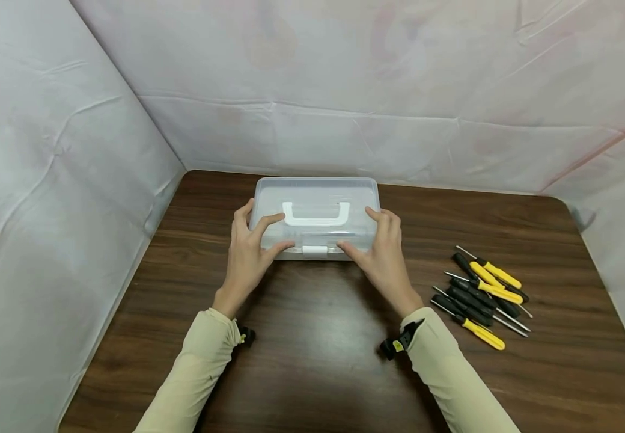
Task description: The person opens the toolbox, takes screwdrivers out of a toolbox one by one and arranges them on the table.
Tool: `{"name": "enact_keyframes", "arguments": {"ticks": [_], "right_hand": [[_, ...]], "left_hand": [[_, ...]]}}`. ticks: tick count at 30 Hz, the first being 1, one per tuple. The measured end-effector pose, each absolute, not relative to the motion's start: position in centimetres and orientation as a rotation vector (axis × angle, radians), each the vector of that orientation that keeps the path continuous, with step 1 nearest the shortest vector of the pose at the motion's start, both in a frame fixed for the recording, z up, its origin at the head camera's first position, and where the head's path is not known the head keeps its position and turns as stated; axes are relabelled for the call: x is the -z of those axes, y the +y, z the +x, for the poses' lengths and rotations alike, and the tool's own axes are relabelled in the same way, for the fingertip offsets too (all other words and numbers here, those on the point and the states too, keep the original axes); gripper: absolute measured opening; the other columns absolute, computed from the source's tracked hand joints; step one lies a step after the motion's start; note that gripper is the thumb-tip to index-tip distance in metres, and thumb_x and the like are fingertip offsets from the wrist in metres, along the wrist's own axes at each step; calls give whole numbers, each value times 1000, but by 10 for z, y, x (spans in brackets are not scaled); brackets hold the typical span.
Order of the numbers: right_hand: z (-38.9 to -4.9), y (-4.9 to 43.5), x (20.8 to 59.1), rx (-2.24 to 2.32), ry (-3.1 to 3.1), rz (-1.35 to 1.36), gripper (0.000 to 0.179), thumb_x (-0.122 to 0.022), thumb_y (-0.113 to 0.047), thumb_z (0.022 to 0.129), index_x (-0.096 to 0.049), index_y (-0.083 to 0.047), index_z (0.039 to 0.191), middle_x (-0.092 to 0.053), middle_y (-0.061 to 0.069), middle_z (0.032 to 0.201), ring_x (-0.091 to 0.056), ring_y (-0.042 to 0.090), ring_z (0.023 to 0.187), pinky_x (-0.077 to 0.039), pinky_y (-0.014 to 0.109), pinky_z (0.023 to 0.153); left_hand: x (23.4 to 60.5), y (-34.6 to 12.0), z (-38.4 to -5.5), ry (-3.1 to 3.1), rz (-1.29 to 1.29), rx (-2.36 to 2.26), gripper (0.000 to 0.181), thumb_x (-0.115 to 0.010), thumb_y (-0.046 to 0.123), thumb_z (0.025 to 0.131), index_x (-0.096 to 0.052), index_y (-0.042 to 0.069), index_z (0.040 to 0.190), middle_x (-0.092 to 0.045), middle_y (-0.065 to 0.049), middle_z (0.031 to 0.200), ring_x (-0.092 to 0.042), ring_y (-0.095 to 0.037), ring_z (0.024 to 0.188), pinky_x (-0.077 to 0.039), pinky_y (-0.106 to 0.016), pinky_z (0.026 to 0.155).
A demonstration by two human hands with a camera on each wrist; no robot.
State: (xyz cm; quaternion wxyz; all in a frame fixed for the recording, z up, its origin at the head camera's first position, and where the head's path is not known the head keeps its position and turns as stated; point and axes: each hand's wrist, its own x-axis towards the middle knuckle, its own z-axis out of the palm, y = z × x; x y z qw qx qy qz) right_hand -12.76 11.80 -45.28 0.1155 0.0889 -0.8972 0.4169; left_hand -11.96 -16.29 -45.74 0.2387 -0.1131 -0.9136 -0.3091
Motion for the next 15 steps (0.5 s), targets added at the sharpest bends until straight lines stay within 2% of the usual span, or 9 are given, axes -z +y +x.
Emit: {"name": "enact_keyframes", "arguments": {"ticks": [6, 9, 13, 15], "right_hand": [[-141, 104, 453, -1223, -2627, 241, 91, -88, -46, 84, -40, -10, 152, -34, 26, 147, -40, 47, 135, -47, 59, 107], [-148, 98, 452, -1216, -2637, 235, 91, -87, -47, 84, -39, -10, 152, -34, 24, 146, -40, 47, 133, -50, 59, 102], [-155, 89, 450, -1213, -2661, 227, 92, -85, -49, 85, -37, -11, 153, -34, 22, 147, -40, 46, 133, -54, 57, 97], [-159, 84, 450, -1218, -2671, 222, 92, -84, -51, 86, -37, -12, 154, -33, 20, 147, -40, 45, 134, -55, 57, 96]], "left_hand": [[455, -175, -135, -2519, -315, 864, 59, -88, 40, 80, -69, 28, 133, -34, -25, 159, -40, -45, 147, -56, -61, 92], [455, -181, -142, -2523, -308, 875, 59, -88, 40, 79, -68, 28, 134, -33, -24, 160, -38, -45, 149, -57, -60, 86], [456, -190, -151, -2526, -312, 892, 59, -88, 38, 80, -68, 28, 134, -32, -24, 160, -34, -44, 152, -54, -63, 95], [457, -196, -155, -2527, -313, 895, 59, -88, 37, 80, -67, 28, 135, -32, -23, 160, -33, -43, 153, -49, -65, 103]]}}
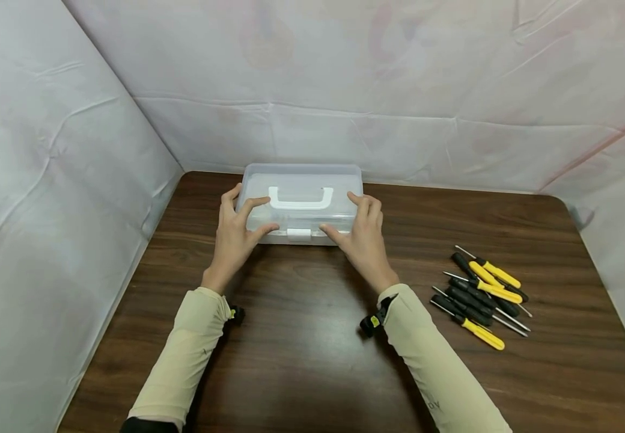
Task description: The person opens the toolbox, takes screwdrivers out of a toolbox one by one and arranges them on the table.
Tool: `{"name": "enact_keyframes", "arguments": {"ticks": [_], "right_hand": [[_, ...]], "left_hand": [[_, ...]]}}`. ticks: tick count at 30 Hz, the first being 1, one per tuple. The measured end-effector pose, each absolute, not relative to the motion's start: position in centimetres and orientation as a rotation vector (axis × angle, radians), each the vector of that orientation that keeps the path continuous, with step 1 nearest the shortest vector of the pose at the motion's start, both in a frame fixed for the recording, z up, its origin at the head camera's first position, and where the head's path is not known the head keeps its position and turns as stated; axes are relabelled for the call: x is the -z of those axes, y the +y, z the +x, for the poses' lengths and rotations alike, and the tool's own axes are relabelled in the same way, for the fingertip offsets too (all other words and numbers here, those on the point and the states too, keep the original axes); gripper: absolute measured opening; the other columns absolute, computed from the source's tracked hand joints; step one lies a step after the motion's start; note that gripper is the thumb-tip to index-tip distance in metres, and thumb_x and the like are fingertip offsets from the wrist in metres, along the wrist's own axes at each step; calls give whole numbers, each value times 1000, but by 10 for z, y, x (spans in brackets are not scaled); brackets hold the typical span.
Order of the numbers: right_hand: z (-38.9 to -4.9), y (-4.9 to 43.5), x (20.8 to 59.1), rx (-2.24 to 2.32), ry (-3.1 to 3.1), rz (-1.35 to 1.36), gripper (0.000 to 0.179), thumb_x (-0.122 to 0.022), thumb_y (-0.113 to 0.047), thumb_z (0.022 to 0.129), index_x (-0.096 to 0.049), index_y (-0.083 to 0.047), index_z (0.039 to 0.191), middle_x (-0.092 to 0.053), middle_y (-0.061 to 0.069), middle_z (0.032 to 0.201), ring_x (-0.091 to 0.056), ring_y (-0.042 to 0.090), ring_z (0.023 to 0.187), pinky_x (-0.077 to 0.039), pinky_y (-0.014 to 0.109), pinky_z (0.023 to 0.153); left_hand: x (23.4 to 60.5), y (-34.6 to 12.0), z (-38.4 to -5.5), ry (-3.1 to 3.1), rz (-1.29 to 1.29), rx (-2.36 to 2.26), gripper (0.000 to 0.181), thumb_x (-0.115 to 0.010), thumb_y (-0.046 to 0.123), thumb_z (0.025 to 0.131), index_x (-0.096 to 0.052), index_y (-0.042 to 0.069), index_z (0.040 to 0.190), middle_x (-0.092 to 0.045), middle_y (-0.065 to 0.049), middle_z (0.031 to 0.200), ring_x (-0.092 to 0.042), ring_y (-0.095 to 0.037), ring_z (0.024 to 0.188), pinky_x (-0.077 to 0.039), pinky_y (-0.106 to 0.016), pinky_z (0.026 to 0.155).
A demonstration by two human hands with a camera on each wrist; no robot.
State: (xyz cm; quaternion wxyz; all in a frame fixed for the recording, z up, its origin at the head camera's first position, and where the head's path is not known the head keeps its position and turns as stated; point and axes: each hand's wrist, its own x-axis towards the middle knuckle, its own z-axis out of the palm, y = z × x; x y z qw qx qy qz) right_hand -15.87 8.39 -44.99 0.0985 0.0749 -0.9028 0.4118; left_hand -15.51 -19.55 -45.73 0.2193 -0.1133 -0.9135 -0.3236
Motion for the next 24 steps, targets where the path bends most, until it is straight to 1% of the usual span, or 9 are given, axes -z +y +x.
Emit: {"name": "enact_keyframes", "arguments": {"ticks": [2, 4, 8, 11, 17, 18, 20, 22, 24], "right_hand": [[-162, 79, 450, -1214, -2680, 221, 92, -83, -52, 86, -36, -13, 154, -32, 20, 148, -39, 45, 134, -56, 57, 94], [-167, 74, 451, -1202, -2685, 222, 92, -82, -54, 87, -36, -14, 155, -33, 20, 147, -40, 46, 133, -56, 57, 92], [-173, 66, 452, -1169, -2693, 231, 93, -79, -58, 87, -35, -15, 157, -33, 19, 148, -41, 46, 131, -59, 55, 81], [-177, 62, 453, -1149, -2704, 231, 93, -78, -60, 88, -35, -16, 157, -32, 18, 148, -42, 45, 130, -59, 53, 72], [-180, 63, 451, -1133, -2724, 236, 92, -76, -61, 89, -33, -17, 157, -32, 18, 149, -43, 44, 129, -57, 49, 65], [-180, 65, 450, -1139, -2728, 240, 92, -76, -60, 89, -33, -17, 157, -32, 18, 148, -43, 44, 130, -58, 49, 66], [-180, 70, 449, -1165, -2732, 269, 90, -76, -57, 90, -32, -16, 157, -32, 18, 149, -42, 43, 131, -59, 49, 76], [-180, 77, 448, -1202, -2721, 313, 87, -77, -51, 91, -34, -17, 158, -33, 19, 150, -42, 42, 136, -57, 50, 93], [-180, 86, 447, -1228, -2713, 368, 83, -78, -44, 93, -35, -20, 160, -34, 19, 153, -43, 40, 140, -51, 51, 107]], "left_hand": [[458, -201, -159, -2531, -309, 896, 59, -88, 37, 81, -67, 29, 136, -32, -23, 160, -33, -42, 153, -46, -64, 108], [458, -206, -164, -2536, -299, 894, 59, -87, 37, 81, -66, 30, 136, -31, -22, 160, -34, -43, 152, -45, -64, 110], [458, -214, -171, -2537, -285, 910, 59, -86, 38, 83, -65, 32, 137, -31, -21, 161, -35, -43, 152, -43, -64, 111], [458, -217, -175, -2526, -292, 931, 59, -86, 37, 83, -65, 31, 138, -31, -22, 161, -33, -42, 153, -41, -64, 113], [460, -217, -179, -2528, -304, 965, 59, -85, 35, 83, -65, 31, 138, -30, -22, 162, -27, -39, 156, -37, -65, 116], [459, -216, -179, -2536, -301, 971, 59, -85, 36, 84, -65, 31, 139, -29, -22, 163, -27, -39, 157, -37, -66, 116], [457, -213, -177, -2558, -285, 971, 59, -84, 37, 85, -63, 31, 140, -27, -20, 166, -26, -41, 156, -38, -68, 114], [454, -209, -173, -2583, -261, 966, 58, -83, 37, 87, -62, 32, 141, -24, -18, 169, -27, -44, 155, -40, -70, 111], [450, -206, -170, -2608, -233, 960, 57, -81, 38, 89, -62, 34, 142, -22, -16, 172, -27, -46, 153, -40, -70, 110]]}}
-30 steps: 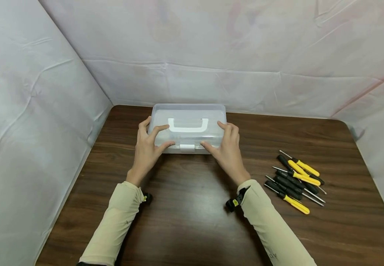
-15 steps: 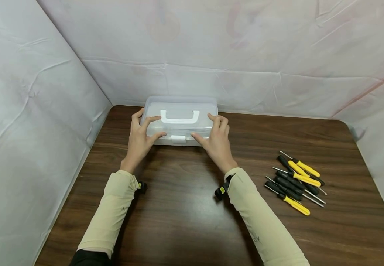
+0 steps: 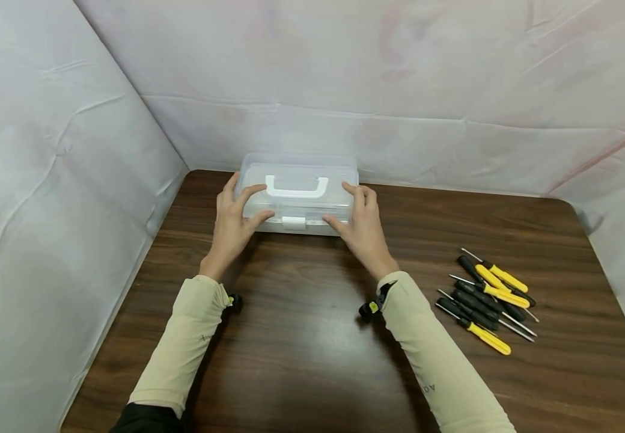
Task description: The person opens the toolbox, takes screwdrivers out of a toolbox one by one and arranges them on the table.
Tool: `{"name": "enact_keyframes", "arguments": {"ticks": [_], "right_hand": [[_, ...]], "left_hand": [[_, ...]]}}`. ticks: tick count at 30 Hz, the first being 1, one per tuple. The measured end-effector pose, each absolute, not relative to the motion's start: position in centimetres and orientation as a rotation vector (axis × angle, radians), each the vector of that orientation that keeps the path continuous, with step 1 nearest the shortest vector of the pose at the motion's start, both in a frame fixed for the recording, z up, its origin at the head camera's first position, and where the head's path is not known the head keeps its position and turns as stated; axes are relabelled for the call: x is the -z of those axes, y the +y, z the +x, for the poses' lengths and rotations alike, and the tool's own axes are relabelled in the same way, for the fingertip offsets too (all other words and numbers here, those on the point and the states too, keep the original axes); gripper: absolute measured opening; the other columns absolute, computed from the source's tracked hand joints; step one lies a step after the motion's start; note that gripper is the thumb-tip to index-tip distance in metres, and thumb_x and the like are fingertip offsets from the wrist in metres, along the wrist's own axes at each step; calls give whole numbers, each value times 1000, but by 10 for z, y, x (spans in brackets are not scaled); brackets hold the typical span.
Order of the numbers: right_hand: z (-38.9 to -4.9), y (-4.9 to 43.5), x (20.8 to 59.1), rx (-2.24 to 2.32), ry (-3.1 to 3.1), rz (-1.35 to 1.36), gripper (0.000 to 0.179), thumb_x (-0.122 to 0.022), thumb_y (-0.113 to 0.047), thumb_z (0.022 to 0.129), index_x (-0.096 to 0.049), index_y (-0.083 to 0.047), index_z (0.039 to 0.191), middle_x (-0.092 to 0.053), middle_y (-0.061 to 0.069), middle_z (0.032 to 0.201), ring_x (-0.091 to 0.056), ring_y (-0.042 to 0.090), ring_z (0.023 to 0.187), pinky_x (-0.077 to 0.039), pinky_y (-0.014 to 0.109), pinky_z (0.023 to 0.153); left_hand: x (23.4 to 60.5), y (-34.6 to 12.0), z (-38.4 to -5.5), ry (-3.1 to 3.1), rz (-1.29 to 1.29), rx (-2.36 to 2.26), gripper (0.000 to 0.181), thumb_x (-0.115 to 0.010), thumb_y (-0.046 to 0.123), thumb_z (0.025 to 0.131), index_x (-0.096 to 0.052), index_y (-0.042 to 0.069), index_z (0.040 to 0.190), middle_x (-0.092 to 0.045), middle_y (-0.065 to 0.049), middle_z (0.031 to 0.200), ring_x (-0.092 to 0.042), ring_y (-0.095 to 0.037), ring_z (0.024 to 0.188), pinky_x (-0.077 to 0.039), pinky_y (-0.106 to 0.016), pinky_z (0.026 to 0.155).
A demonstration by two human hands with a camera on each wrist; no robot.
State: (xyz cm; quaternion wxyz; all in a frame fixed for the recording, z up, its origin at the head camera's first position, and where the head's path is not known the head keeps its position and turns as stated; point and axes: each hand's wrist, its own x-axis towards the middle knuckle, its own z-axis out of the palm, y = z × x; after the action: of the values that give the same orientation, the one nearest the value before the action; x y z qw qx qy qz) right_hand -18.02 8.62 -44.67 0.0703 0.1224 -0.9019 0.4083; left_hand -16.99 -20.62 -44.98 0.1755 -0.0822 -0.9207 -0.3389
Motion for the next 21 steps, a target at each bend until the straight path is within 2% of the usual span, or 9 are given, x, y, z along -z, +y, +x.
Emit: {"name": "enact_keyframes", "arguments": {"ticks": [2, 5, 8, 9, 11, 15, 18, 21], "right_hand": [[-179, 96, 446, -1248, -2710, 423, 81, -78, -38, 94, -34, -26, 162, -35, 19, 157, -50, 36, 135, -49, 50, 108], [-174, 110, 447, -1237, -2735, 474, 81, -74, -37, 97, -29, -34, 164, -35, 16, 161, -58, 32, 121, -54, 48, 96], [-166, 121, 448, -1246, -2734, 479, 81, -72, -37, 99, -27, -30, 166, -40, 15, 159, -62, 32, 115, -58, 46, 87], [-163, 125, 448, -1241, -2731, 465, 80, -72, -37, 99, -27, -27, 165, -43, 15, 156, -62, 32, 119, -58, 46, 87], [-156, 132, 447, -1250, -2706, 436, 77, -72, -34, 100, -31, -18, 163, -51, 15, 150, -65, 31, 120, -60, 47, 86], [-138, 146, 447, -1224, -2687, 375, 63, -67, -32, 104, -39, -10, 156, -65, 11, 133, -70, 26, 102, -57, 45, 77], [-123, 155, 446, -1197, -2704, 330, 50, -60, -35, 107, -47, -10, 149, -70, 6, 117, -69, 21, 92, -54, 42, 76], [-107, 164, 446, -1126, -2742, 292, 39, -55, -39, 108, -57, -11, 135, -69, 2, 103, -65, 17, 84, -52, 38, 73]], "left_hand": [[445, -203, -166, -2631, -214, 948, 56, -80, 36, 91, -61, 34, 144, -21, -15, 173, -26, -46, 152, -41, -69, 109], [438, -199, -161, -2649, -208, 903, 54, -78, 29, 95, -61, 32, 146, -24, -18, 171, -24, -46, 152, -40, -68, 111], [430, -196, -155, -2618, -204, 845, 49, -78, 21, 96, -65, 26, 143, -33, -21, 166, -27, -46, 151, -40, -67, 111], [428, -195, -153, -2597, -205, 828, 45, -77, 19, 96, -67, 23, 140, -37, -21, 163, -29, -45, 150, -39, -66, 112], [424, -193, -146, -2548, -206, 809, 36, -76, 18, 97, -71, 18, 132, -46, -19, 156, -34, -43, 146, -38, -64, 113], [421, -190, -130, -2478, -241, 794, 15, -72, 17, 100, -76, 9, 111, -62, -15, 136, -46, -41, 133, -40, -58, 111], [424, -187, -118, -2473, -270, 765, 12, -71, 18, 99, -75, 7, 99, -70, -14, 117, -56, -39, 118, -45, -54, 102], [430, -183, -106, -2495, -297, 724, 13, -71, 18, 98, -72, 8, 90, -73, -10, 98, -63, -35, 99, -50, -49, 89]]}}
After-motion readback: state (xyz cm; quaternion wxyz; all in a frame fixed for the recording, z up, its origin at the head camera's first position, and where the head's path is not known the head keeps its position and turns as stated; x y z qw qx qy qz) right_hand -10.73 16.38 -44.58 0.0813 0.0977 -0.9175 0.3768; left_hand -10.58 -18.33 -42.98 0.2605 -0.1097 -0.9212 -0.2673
